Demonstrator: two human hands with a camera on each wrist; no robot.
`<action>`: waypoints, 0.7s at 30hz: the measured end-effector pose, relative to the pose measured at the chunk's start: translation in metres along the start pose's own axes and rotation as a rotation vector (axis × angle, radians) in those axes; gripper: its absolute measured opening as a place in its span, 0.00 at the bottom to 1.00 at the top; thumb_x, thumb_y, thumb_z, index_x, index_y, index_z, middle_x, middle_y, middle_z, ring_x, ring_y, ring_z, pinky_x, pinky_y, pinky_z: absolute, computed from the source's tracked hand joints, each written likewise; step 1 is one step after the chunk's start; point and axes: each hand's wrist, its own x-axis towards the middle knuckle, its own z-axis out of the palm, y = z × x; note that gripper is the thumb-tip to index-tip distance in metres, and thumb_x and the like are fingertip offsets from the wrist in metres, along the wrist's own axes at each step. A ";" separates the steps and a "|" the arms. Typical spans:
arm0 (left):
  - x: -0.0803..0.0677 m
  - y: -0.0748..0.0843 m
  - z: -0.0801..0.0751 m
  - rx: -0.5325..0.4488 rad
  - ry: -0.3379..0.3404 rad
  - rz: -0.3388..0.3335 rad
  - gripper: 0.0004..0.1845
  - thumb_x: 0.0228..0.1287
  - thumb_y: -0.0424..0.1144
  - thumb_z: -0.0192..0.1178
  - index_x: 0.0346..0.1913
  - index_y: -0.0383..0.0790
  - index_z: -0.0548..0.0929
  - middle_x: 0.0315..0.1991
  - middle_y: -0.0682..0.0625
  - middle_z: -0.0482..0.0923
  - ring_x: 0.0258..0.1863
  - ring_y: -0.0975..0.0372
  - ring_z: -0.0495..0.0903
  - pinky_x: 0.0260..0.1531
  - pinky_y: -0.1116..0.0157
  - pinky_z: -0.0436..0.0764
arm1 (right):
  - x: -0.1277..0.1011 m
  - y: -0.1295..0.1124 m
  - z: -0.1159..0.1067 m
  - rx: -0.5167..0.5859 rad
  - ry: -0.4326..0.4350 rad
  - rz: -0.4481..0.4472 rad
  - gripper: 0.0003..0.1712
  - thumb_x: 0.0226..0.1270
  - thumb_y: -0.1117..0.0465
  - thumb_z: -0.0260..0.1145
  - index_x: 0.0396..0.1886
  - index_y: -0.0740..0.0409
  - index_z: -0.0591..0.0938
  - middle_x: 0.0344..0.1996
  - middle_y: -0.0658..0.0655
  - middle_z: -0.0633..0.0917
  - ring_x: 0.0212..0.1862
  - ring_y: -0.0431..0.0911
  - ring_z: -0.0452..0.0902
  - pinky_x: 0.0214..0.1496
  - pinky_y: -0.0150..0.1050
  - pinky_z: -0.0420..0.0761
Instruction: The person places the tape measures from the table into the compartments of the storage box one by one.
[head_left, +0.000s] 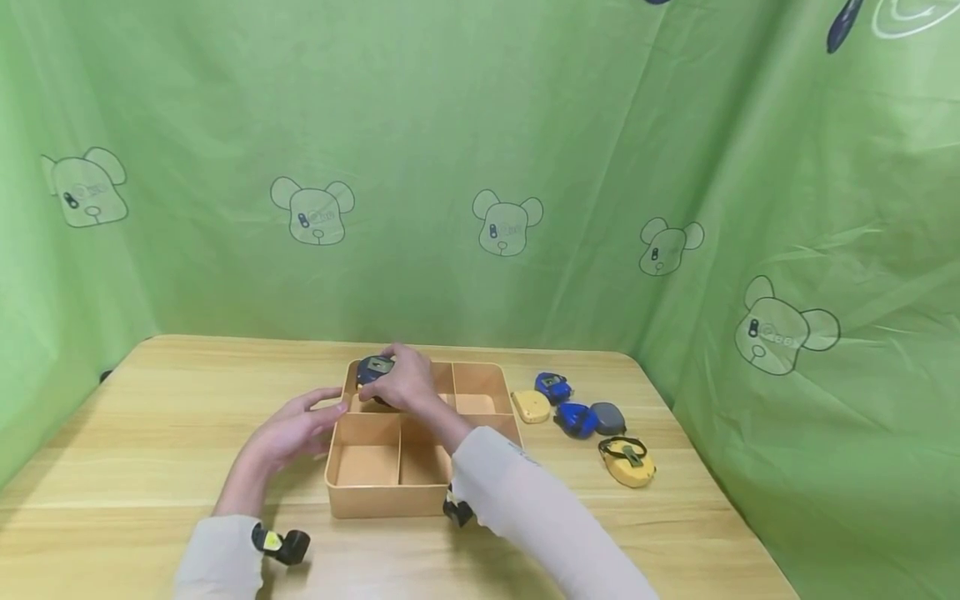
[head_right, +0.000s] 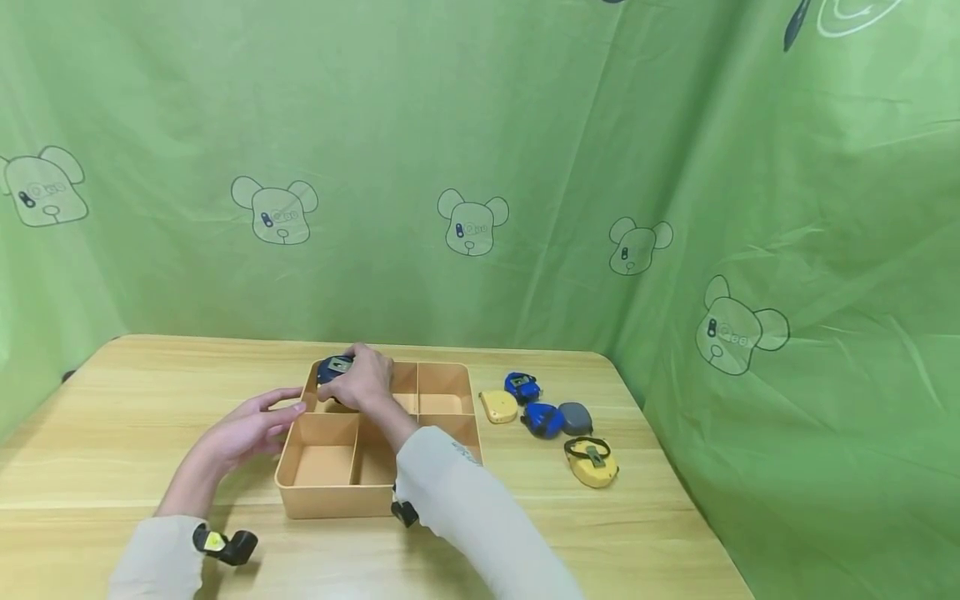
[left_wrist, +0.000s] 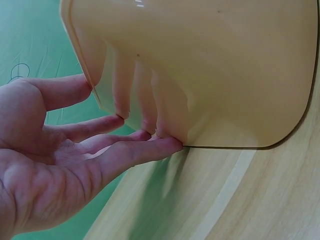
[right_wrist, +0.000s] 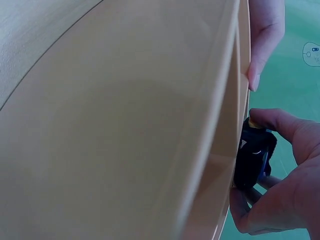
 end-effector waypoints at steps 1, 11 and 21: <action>0.000 0.000 0.000 0.000 0.001 -0.001 0.38 0.79 0.47 0.51 0.80 0.33 0.48 0.71 0.29 0.67 0.72 0.37 0.66 0.68 0.42 0.74 | 0.000 0.000 0.000 -0.007 0.000 -0.001 0.41 0.38 0.54 0.86 0.58 0.52 0.82 0.48 0.57 0.86 0.49 0.50 0.76 0.47 0.38 0.80; 0.000 -0.001 0.000 -0.011 -0.008 0.008 0.38 0.79 0.46 0.51 0.80 0.31 0.47 0.72 0.27 0.65 0.72 0.37 0.66 0.68 0.42 0.74 | -0.002 0.000 0.007 -0.046 -0.009 0.003 0.40 0.38 0.54 0.86 0.56 0.53 0.83 0.45 0.57 0.85 0.51 0.51 0.71 0.47 0.38 0.77; -0.001 0.001 0.000 -0.024 -0.011 0.006 0.38 0.79 0.45 0.51 0.80 0.31 0.47 0.71 0.27 0.66 0.72 0.37 0.66 0.69 0.42 0.73 | -0.002 0.001 0.009 -0.070 -0.011 0.008 0.41 0.38 0.54 0.87 0.57 0.54 0.82 0.45 0.56 0.86 0.51 0.50 0.72 0.50 0.38 0.78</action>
